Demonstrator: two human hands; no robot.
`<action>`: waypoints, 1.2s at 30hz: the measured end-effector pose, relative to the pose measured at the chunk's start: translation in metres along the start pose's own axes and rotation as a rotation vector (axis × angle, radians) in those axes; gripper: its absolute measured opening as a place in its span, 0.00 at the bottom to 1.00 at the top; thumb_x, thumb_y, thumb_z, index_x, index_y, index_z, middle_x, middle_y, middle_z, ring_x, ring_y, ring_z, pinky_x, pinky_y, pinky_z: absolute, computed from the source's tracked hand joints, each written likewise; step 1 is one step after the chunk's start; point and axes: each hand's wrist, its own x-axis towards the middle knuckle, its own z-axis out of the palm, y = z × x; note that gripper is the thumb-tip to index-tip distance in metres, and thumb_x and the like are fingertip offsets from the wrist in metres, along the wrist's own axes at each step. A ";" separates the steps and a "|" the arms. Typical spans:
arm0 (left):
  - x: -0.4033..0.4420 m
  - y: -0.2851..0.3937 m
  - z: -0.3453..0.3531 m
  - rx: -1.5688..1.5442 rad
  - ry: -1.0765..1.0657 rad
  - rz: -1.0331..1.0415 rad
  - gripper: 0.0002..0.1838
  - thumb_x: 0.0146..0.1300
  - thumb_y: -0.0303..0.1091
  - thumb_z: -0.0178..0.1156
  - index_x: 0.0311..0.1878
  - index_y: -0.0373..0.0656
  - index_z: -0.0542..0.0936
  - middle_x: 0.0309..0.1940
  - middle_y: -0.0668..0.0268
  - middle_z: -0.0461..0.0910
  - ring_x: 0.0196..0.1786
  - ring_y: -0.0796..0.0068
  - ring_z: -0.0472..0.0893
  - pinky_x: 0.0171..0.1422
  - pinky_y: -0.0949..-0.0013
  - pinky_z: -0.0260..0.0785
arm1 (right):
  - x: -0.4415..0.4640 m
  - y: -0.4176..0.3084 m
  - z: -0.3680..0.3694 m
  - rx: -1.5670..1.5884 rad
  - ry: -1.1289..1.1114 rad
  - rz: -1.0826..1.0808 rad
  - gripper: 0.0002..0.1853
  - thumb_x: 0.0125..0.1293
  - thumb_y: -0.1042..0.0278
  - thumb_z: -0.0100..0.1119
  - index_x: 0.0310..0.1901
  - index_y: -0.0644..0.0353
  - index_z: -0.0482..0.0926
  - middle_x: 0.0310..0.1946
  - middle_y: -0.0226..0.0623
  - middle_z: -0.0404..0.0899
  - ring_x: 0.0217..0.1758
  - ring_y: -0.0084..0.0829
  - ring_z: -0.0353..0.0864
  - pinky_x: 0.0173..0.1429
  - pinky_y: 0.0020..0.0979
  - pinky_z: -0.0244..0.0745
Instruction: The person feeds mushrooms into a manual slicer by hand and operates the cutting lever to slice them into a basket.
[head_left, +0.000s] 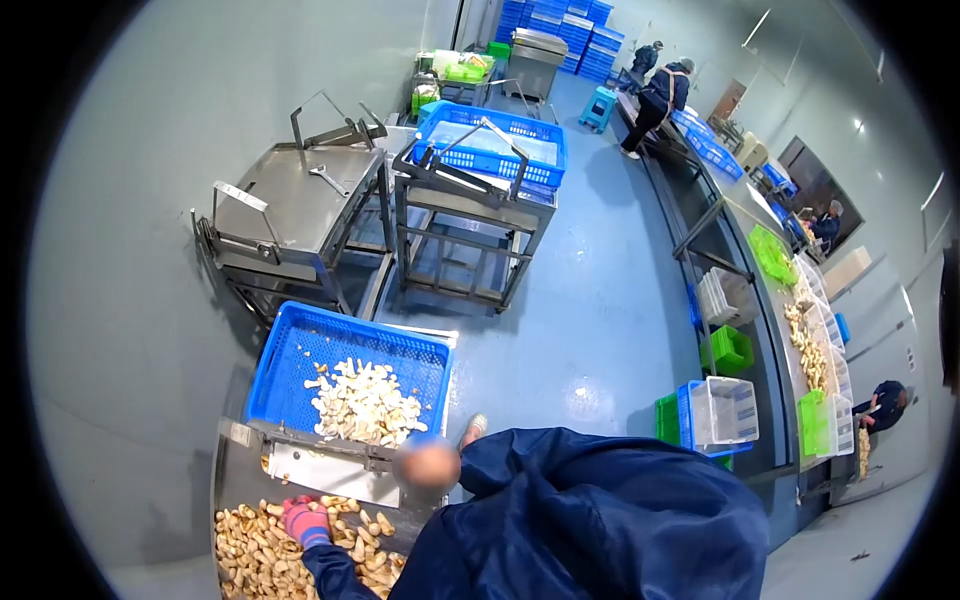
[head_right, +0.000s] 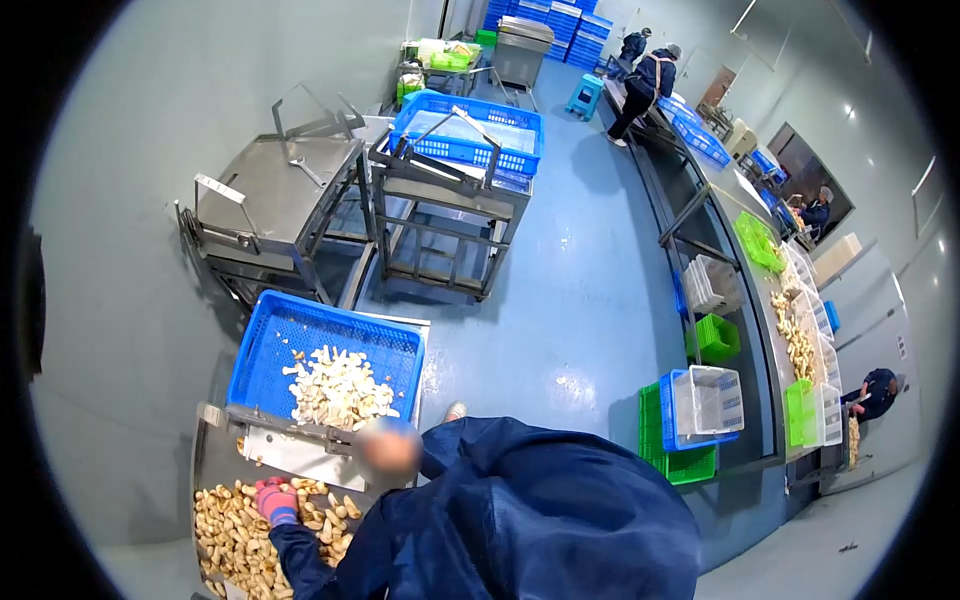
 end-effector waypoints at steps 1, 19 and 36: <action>-0.017 0.009 -0.002 -0.035 -0.016 0.018 0.18 0.43 0.44 0.67 0.39 0.54 0.80 0.51 0.59 0.69 0.54 0.54 0.70 0.55 0.57 0.66 | 0.000 0.001 0.001 -0.008 -0.002 -0.004 0.12 0.46 0.52 0.57 0.27 0.51 0.77 0.24 0.32 0.74 0.27 0.33 0.74 0.32 0.37 0.70; -0.209 -0.071 0.023 0.183 0.496 -0.789 0.33 0.55 0.59 0.56 0.64 0.63 0.66 0.65 0.55 0.60 0.67 0.59 0.59 0.67 0.54 0.52 | -0.005 -0.023 -0.050 0.340 0.028 0.031 0.12 0.55 0.61 0.52 0.31 0.61 0.79 0.25 0.50 0.77 0.29 0.49 0.78 0.35 0.42 0.73; -0.185 -0.026 0.034 0.119 0.395 -0.603 0.29 0.54 0.62 0.55 0.59 0.67 0.71 0.62 0.61 0.58 0.64 0.63 0.61 0.64 0.56 0.53 | -0.007 -0.026 -0.050 0.292 0.083 0.037 0.12 0.54 0.61 0.52 0.29 0.61 0.79 0.25 0.50 0.78 0.30 0.49 0.78 0.37 0.42 0.74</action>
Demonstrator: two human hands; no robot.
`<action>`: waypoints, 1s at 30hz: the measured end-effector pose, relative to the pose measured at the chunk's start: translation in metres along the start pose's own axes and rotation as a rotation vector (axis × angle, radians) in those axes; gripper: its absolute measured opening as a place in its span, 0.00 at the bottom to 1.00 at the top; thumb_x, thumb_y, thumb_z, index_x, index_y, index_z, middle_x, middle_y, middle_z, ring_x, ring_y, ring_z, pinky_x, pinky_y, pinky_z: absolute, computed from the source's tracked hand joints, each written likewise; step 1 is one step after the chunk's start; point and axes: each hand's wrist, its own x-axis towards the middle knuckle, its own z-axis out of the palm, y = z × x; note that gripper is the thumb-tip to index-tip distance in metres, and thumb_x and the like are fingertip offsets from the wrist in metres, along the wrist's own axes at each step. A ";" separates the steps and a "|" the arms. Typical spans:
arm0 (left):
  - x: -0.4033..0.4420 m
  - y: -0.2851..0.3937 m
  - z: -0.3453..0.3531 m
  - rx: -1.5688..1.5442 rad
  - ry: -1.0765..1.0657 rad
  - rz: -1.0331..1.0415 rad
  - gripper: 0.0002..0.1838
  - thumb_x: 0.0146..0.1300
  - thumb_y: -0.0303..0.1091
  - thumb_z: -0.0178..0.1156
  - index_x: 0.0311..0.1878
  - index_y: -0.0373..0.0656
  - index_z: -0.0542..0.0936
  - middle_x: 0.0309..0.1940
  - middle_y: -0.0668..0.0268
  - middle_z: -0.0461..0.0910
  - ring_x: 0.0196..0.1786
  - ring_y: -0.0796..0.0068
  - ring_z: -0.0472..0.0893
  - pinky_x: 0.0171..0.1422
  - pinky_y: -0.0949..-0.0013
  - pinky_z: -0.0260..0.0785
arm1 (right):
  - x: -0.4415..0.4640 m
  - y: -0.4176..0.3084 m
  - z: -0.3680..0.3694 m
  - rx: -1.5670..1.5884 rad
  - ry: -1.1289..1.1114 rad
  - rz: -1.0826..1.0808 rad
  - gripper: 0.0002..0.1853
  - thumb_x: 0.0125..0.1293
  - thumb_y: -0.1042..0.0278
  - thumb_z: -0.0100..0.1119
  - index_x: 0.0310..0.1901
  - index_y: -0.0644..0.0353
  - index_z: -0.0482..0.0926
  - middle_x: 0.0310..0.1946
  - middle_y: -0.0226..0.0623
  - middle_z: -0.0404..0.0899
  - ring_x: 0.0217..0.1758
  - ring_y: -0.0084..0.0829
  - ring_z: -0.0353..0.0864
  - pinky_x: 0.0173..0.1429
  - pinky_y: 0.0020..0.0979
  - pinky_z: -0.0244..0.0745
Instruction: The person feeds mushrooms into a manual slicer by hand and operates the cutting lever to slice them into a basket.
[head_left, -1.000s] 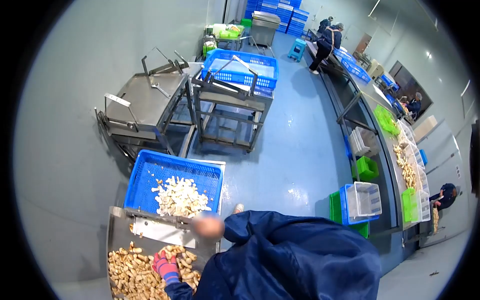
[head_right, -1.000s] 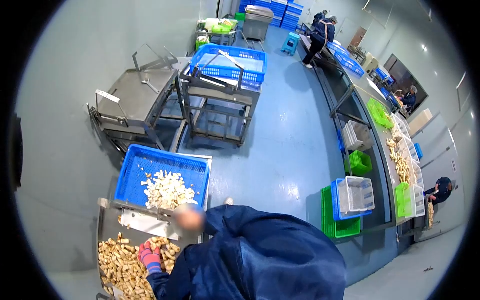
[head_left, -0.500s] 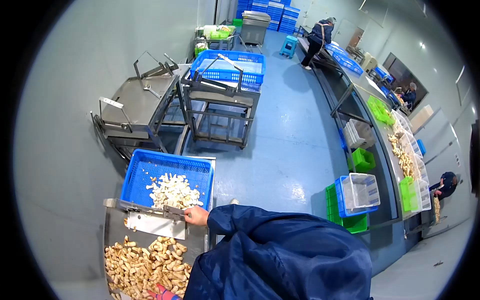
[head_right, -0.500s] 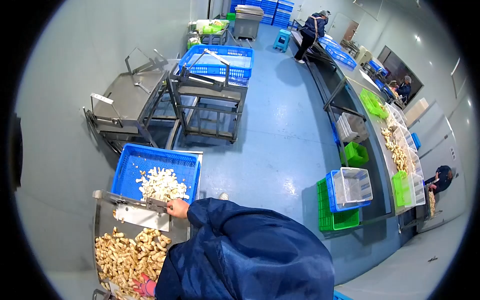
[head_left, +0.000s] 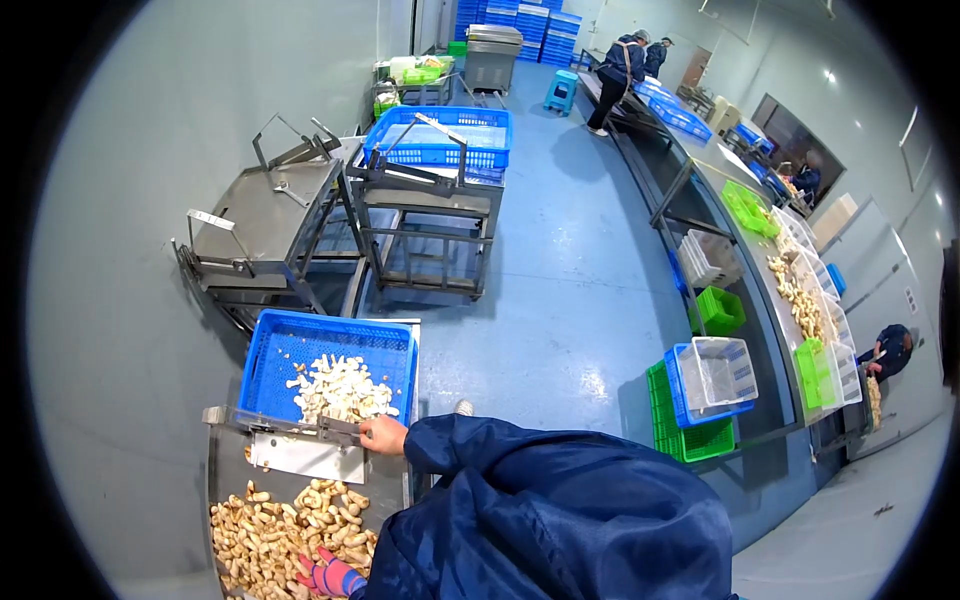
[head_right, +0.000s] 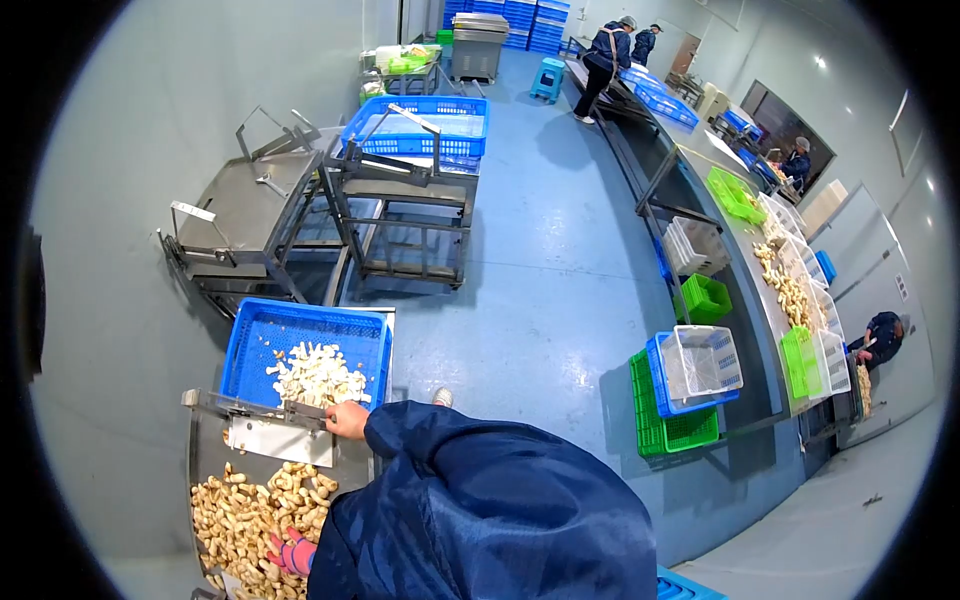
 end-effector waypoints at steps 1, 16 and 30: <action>-0.001 0.000 0.001 -0.002 0.013 0.007 0.29 0.53 0.62 0.55 0.59 0.66 0.71 0.62 0.60 0.59 0.64 0.63 0.61 0.64 0.56 0.53 | -0.001 0.000 0.000 -0.002 -0.004 0.011 0.12 0.54 0.61 0.52 0.29 0.61 0.79 0.25 0.50 0.78 0.30 0.49 0.78 0.37 0.42 0.74; -0.004 0.015 -0.014 -0.186 0.088 0.136 0.27 0.56 0.55 0.56 0.59 0.59 0.72 0.64 0.55 0.57 0.64 0.55 0.61 0.66 0.54 0.54 | -0.001 0.001 0.003 0.010 -0.006 0.047 0.12 0.53 0.62 0.52 0.29 0.62 0.78 0.26 0.51 0.78 0.30 0.50 0.78 0.37 0.42 0.73; 0.006 0.070 -0.013 -0.247 -0.042 0.233 0.28 0.51 0.48 0.64 0.58 0.59 0.72 0.69 0.56 0.48 0.68 0.52 0.53 0.66 0.54 0.54 | 0.000 0.000 0.000 0.043 -0.033 0.057 0.11 0.53 0.62 0.52 0.29 0.61 0.78 0.25 0.50 0.77 0.30 0.49 0.78 0.36 0.42 0.72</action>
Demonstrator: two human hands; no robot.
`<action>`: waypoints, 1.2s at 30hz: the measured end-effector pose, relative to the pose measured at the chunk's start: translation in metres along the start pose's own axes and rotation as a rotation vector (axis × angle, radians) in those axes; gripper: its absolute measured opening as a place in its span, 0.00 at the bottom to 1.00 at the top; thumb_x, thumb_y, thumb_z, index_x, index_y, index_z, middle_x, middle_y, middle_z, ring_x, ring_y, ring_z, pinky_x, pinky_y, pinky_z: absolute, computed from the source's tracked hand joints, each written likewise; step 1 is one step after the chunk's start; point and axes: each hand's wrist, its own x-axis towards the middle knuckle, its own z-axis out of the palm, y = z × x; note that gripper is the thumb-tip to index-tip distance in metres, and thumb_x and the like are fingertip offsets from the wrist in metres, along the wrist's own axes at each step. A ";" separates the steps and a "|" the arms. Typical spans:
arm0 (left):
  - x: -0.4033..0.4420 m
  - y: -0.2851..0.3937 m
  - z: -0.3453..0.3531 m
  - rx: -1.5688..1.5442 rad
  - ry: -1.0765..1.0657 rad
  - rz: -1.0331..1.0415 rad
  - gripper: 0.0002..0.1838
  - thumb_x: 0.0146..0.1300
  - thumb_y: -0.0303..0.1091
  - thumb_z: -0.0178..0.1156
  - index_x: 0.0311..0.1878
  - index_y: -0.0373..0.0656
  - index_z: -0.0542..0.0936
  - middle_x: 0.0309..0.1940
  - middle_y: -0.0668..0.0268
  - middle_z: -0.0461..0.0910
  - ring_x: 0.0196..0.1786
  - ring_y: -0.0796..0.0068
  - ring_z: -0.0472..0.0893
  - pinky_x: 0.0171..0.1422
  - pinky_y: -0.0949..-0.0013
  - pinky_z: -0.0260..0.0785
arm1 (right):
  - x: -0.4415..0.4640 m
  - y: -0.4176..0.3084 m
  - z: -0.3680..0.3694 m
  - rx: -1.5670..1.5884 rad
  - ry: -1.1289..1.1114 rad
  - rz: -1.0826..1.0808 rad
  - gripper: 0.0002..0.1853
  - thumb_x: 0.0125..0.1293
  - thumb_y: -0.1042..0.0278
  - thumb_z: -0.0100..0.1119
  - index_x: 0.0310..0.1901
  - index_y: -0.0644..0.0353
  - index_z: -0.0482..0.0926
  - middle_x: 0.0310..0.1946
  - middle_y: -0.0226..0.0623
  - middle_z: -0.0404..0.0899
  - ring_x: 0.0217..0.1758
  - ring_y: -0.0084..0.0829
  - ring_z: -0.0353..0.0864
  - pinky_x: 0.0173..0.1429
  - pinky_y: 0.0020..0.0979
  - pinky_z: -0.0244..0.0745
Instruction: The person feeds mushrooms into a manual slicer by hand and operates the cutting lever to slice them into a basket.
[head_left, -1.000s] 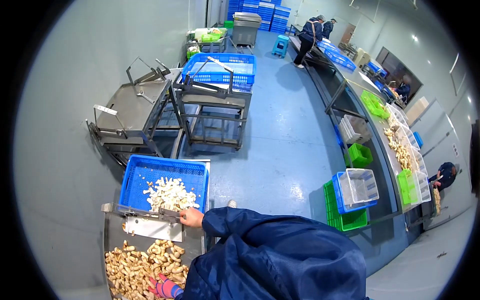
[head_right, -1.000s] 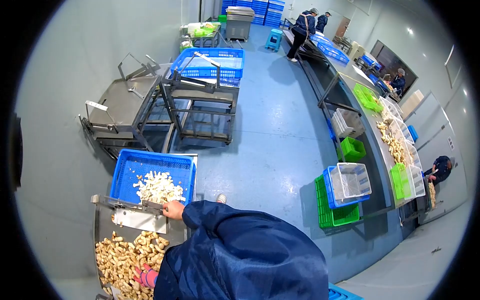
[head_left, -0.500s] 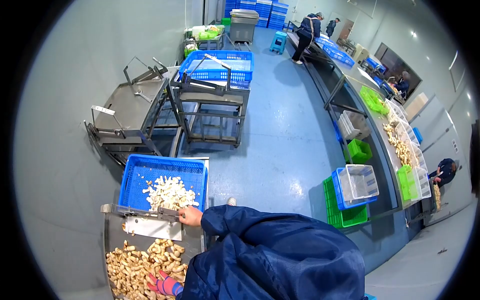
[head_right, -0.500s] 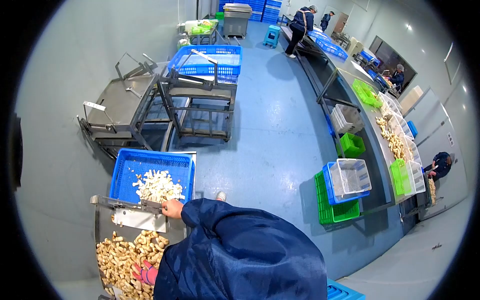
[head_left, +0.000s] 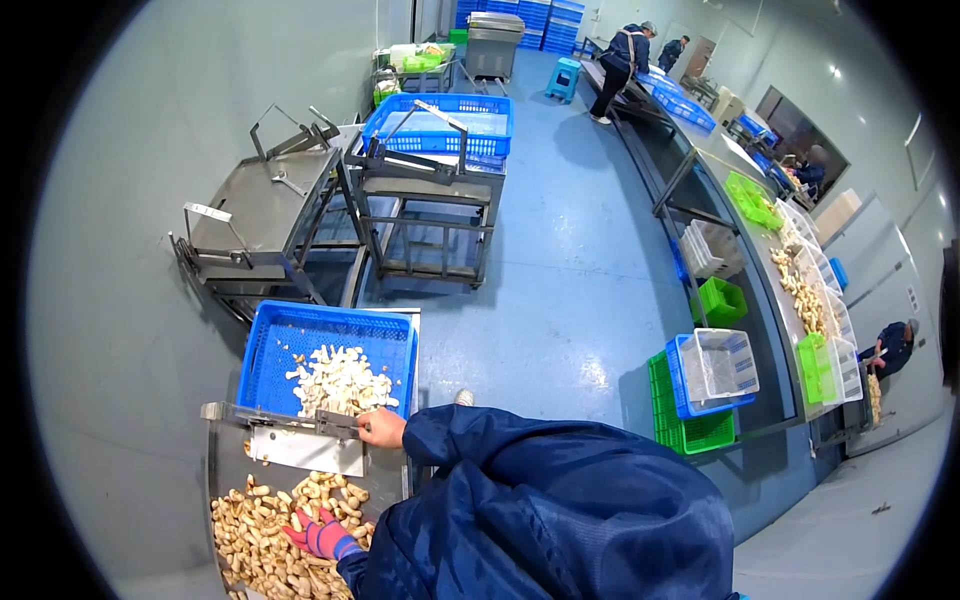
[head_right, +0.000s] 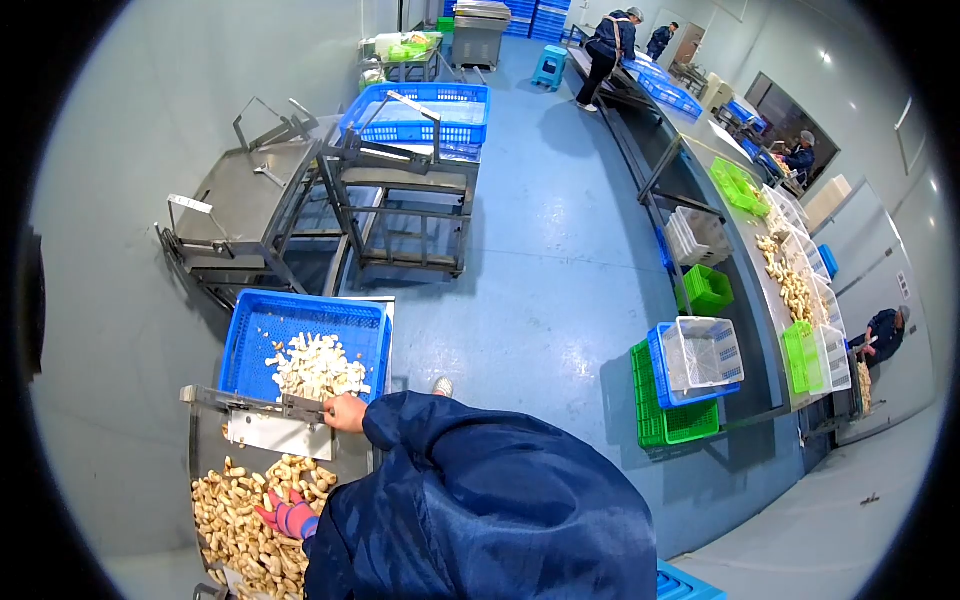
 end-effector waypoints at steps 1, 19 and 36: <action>0.004 0.001 0.000 -0.001 0.004 0.008 0.28 0.51 0.48 0.64 0.58 0.59 0.72 0.69 0.56 0.48 0.68 0.52 0.53 0.66 0.54 0.54 | 0.000 -0.003 -0.003 -0.005 -0.025 0.020 0.11 0.53 0.62 0.52 0.29 0.62 0.78 0.26 0.50 0.78 0.32 0.49 0.78 0.38 0.42 0.73; 0.011 -0.006 0.015 0.022 0.073 0.027 0.24 0.53 0.47 0.63 0.55 0.61 0.74 0.68 0.58 0.50 0.67 0.53 0.55 0.65 0.52 0.56 | 0.001 -0.005 -0.009 0.013 -0.085 0.000 0.12 0.54 0.63 0.52 0.30 0.63 0.78 0.25 0.51 0.77 0.31 0.50 0.78 0.37 0.43 0.73; 0.010 -0.003 0.017 0.009 0.098 0.006 0.23 0.55 0.48 0.61 0.55 0.59 0.75 0.66 0.58 0.53 0.67 0.54 0.55 0.65 0.54 0.55 | 0.001 -0.004 -0.009 0.006 -0.089 -0.020 0.12 0.54 0.62 0.51 0.30 0.63 0.77 0.26 0.51 0.77 0.31 0.51 0.77 0.37 0.44 0.71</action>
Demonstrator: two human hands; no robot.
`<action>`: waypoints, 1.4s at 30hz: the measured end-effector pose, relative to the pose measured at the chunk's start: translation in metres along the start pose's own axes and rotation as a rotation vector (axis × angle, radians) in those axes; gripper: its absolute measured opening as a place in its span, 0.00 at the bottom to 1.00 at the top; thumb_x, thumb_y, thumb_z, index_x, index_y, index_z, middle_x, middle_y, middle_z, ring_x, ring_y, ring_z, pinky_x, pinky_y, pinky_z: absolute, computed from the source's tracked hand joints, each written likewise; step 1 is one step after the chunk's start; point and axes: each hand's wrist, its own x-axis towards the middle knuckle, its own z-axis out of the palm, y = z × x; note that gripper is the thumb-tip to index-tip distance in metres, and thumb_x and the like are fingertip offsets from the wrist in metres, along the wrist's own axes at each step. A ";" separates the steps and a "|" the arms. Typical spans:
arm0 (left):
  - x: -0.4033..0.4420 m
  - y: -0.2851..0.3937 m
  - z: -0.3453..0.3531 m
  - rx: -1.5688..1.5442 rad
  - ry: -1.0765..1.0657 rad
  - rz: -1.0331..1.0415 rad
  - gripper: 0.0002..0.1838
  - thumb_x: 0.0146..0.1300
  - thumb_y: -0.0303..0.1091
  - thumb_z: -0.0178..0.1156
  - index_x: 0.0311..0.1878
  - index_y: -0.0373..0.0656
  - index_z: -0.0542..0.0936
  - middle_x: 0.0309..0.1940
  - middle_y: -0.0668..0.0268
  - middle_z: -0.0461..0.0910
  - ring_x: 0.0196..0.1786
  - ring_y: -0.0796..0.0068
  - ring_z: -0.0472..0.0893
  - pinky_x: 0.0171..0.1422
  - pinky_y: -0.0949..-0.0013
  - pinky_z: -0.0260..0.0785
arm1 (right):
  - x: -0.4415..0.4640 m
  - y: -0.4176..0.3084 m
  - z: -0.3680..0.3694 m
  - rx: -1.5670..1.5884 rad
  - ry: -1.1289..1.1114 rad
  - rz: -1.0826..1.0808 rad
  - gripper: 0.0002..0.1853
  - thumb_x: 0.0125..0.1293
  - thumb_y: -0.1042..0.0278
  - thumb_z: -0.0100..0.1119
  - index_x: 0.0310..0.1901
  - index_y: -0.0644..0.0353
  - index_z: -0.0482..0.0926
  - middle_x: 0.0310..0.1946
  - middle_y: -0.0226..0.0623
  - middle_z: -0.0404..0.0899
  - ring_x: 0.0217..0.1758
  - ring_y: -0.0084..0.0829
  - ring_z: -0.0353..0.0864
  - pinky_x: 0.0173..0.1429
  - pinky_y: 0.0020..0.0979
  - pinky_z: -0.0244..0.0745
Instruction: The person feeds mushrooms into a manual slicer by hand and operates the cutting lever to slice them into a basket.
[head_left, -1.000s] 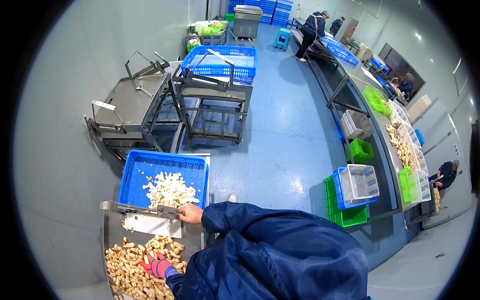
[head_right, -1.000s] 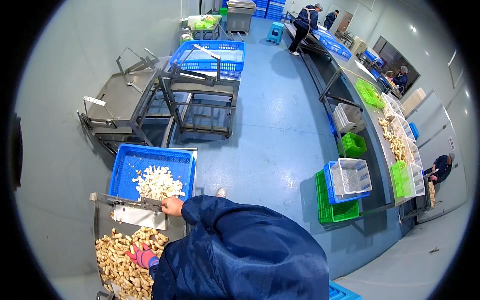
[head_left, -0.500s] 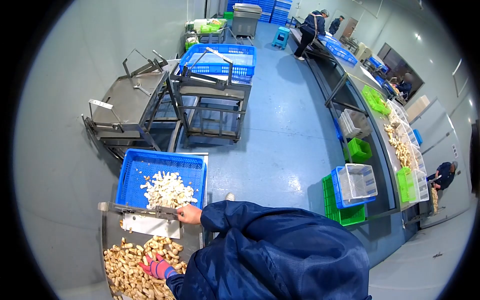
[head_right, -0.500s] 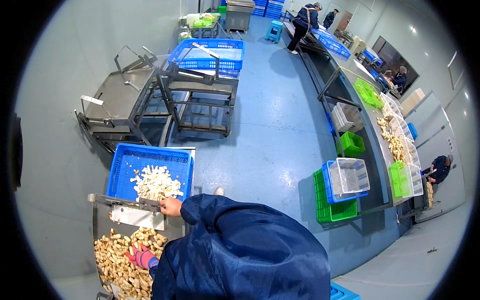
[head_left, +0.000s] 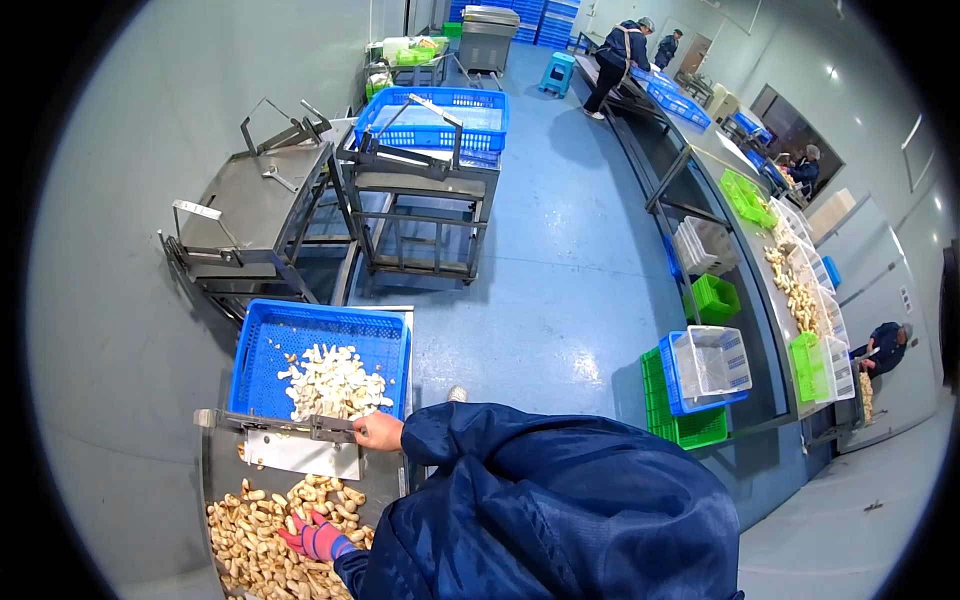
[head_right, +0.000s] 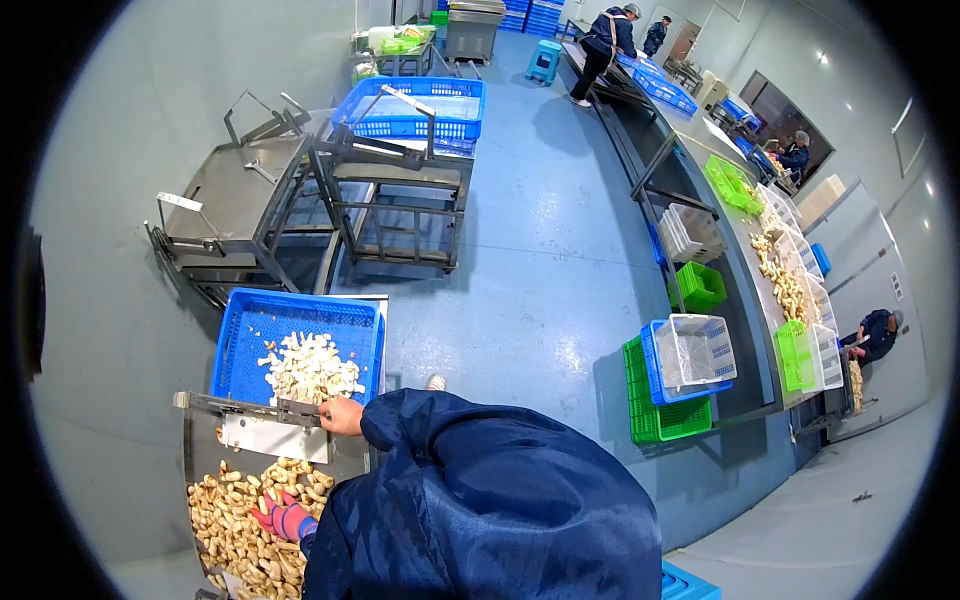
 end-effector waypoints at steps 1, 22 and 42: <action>0.000 0.001 -0.001 0.003 0.000 -0.001 0.23 0.55 0.48 0.61 0.55 0.59 0.75 0.66 0.58 0.54 0.67 0.54 0.55 0.65 0.54 0.55 | 0.000 0.000 0.000 0.002 0.001 0.004 0.12 0.54 0.62 0.51 0.30 0.63 0.77 0.25 0.51 0.76 0.31 0.51 0.77 0.37 0.44 0.71; -0.001 0.008 -0.014 -0.007 -0.029 -0.018 0.22 0.55 0.49 0.60 0.54 0.54 0.76 0.66 0.58 0.54 0.66 0.55 0.56 0.65 0.54 0.55 | 0.000 -0.002 0.002 -0.001 0.039 0.016 0.12 0.54 0.62 0.51 0.31 0.61 0.78 0.26 0.51 0.77 0.31 0.50 0.77 0.37 0.43 0.72; -0.002 0.009 -0.015 -0.028 0.006 -0.017 0.21 0.55 0.47 0.61 0.52 0.54 0.76 0.66 0.59 0.54 0.66 0.55 0.57 0.65 0.54 0.56 | -0.002 0.000 0.005 0.028 0.082 0.007 0.12 0.53 0.61 0.54 0.31 0.62 0.77 0.25 0.51 0.77 0.30 0.50 0.77 0.36 0.43 0.72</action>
